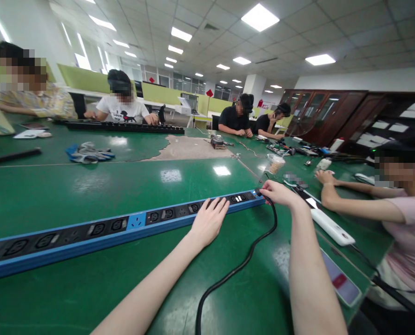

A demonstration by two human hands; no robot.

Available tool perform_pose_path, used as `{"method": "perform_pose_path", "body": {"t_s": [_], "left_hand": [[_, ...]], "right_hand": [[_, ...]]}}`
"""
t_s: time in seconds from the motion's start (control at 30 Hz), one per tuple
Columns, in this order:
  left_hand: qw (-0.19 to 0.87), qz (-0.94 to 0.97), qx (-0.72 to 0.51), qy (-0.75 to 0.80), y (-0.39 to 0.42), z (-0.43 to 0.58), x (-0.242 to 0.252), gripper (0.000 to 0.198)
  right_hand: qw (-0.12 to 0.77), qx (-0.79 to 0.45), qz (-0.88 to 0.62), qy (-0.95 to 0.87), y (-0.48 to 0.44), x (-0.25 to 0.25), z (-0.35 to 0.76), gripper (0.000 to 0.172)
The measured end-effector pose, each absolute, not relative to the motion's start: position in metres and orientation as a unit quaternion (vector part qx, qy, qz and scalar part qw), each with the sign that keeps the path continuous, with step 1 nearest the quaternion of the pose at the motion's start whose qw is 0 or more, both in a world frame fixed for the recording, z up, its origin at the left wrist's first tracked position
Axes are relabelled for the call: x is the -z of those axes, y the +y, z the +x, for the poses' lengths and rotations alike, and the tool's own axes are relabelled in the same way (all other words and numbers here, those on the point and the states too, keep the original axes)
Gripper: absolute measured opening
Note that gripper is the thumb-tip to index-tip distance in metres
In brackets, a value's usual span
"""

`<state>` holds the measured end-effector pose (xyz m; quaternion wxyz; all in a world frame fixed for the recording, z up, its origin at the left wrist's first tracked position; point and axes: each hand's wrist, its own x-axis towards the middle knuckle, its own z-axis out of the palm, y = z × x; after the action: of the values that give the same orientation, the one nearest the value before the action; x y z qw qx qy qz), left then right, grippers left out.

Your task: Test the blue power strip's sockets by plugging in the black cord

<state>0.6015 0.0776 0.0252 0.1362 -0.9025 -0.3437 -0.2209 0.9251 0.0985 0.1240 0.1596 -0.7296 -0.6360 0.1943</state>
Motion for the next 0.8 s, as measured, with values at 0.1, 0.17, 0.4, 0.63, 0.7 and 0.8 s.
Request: {"method": "perform_pose_path", "body": {"t_s": [0.1, 0.17, 0.4, 0.63, 0.7, 0.8], "left_hand": [[0.122, -0.898, 0.243, -0.345, 0.083, 0.642, -0.021, 0.063], [0.115, -0.89, 0.26, -0.356, 0.084, 0.656, -0.016, 0.064], [0.108, -0.878, 0.282, -0.371, 0.078, 0.657, -0.006, 0.064], [0.1, -0.873, 0.281, -0.386, 0.063, 0.648, -0.006, 0.067], [0.097, -0.873, 0.28, -0.388, 0.059, 0.644, -0.006, 0.069], [0.091, -0.872, 0.284, -0.387, 0.056, 0.64, -0.007, 0.067]], "right_hand": [[0.144, -0.173, -0.731, -0.644, 0.099, -0.123, 0.923, 0.019], [0.132, -0.153, -0.731, -0.652, 0.101, -0.122, 0.921, 0.019], [0.052, -0.047, -0.748, -0.66, 0.111, -0.123, 0.906, 0.022], [-0.034, 0.085, -0.737, -0.67, 0.12, -0.121, 0.89, 0.024], [-0.044, 0.095, -0.737, -0.667, 0.121, -0.12, 0.888, 0.025], [-0.053, 0.099, -0.746, -0.656, 0.123, -0.12, 0.887, 0.028]]}}
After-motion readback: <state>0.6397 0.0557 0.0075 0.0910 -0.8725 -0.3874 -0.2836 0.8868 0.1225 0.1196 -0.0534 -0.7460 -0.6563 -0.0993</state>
